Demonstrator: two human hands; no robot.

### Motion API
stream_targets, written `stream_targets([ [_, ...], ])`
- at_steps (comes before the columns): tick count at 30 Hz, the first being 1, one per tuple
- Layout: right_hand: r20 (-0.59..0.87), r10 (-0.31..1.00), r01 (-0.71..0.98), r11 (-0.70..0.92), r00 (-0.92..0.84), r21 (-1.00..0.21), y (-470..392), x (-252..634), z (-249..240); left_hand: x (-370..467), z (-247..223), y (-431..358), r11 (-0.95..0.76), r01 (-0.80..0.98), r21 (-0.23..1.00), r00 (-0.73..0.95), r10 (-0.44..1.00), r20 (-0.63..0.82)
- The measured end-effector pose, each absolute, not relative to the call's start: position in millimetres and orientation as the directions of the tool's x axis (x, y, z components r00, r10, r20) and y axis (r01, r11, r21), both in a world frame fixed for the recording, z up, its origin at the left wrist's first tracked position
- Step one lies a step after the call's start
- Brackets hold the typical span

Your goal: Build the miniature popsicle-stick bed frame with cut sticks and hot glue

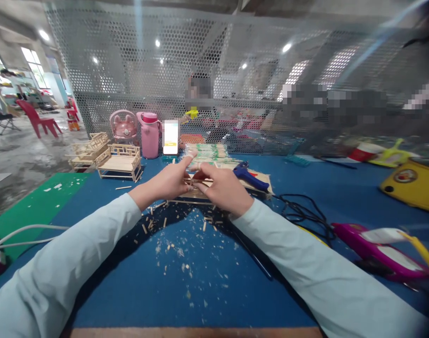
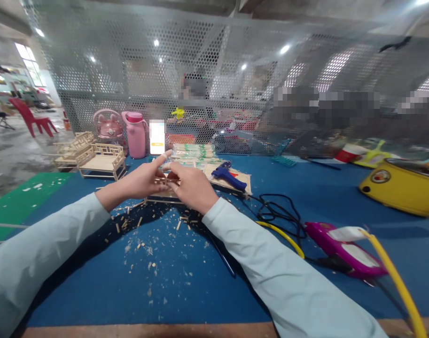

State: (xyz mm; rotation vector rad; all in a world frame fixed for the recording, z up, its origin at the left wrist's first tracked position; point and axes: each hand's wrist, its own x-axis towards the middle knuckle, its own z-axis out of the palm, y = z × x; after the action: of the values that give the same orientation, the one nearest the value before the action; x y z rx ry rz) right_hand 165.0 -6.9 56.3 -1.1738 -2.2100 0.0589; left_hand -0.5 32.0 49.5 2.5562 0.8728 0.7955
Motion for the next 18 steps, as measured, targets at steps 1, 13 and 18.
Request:
stream_targets([
  [1,0.49,0.767,0.726,0.603,-0.415,-0.33,-6.5,166.3,58.1,-0.5,49.0,32.5,-0.762,0.448,0.468,0.66,0.635,0.402],
  [13,0.401,0.77,0.677,0.632,-0.496,-0.377,-1.3,168.7,63.7,2.2,47.3,33.5,-0.727,0.403,0.556,0.642,0.658,0.395],
  [18,0.427,0.769,0.667,0.632,-0.476,-0.395,-1.4,167.5,61.9,2.7,45.7,33.7,-0.724,0.406,0.557,0.624,0.665,0.41],
])
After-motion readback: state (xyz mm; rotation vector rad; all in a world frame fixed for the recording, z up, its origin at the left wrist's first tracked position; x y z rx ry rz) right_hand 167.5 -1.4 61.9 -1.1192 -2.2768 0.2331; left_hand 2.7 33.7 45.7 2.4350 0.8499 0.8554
